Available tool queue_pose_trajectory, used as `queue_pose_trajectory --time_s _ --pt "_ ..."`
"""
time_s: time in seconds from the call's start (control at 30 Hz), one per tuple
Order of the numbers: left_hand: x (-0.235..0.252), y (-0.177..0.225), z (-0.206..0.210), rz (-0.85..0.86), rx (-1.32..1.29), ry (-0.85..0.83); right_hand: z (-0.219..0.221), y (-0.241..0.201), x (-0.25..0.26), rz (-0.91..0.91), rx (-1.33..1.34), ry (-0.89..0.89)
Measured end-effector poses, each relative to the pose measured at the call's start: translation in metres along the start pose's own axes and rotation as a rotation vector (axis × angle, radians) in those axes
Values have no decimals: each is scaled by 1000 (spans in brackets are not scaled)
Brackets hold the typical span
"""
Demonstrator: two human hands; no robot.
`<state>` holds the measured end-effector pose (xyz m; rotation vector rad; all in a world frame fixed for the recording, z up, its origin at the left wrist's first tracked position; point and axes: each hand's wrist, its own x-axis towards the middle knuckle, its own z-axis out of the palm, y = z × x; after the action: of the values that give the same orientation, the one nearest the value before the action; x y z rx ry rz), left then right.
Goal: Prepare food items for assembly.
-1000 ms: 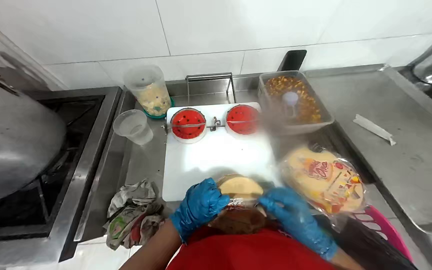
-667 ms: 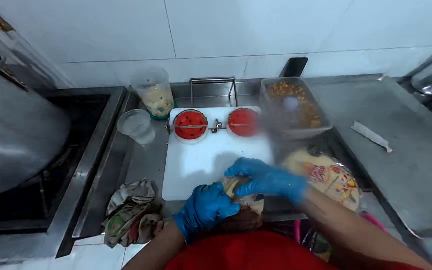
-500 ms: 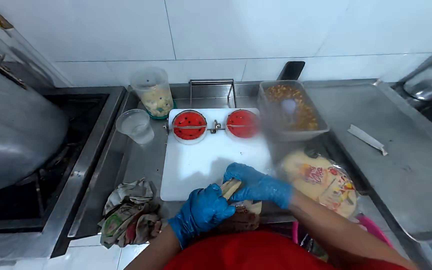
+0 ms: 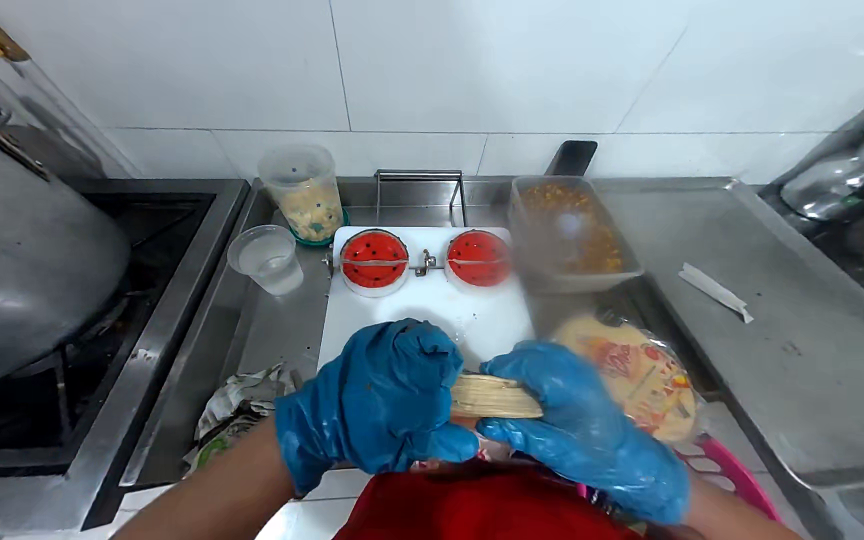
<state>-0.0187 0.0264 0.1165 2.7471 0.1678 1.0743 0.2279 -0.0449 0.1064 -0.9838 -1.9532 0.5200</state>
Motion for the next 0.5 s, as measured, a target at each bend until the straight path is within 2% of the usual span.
queue_pose_trajectory --time_s 0.1,0.2,0.27,0.33,0.4,0.5 --pt "26 -3 -27 25 -176 9 -12 -17 12 23 68 67" --pt "60 12 -42 -171 -173 35 -5 -19 18 105 125 127" --pt "30 -13 -22 -216 -343 130 5 -13 18 68 99 136" --pt "-1 -37 15 -334 -611 323 15 -4 18 51 -18 108" --pt "-15 -40 42 -520 -822 423 15 -1 20 250 -66 -46" --pt "-22 -32 64 -715 -924 367 7 0 34 578 -45 -431"
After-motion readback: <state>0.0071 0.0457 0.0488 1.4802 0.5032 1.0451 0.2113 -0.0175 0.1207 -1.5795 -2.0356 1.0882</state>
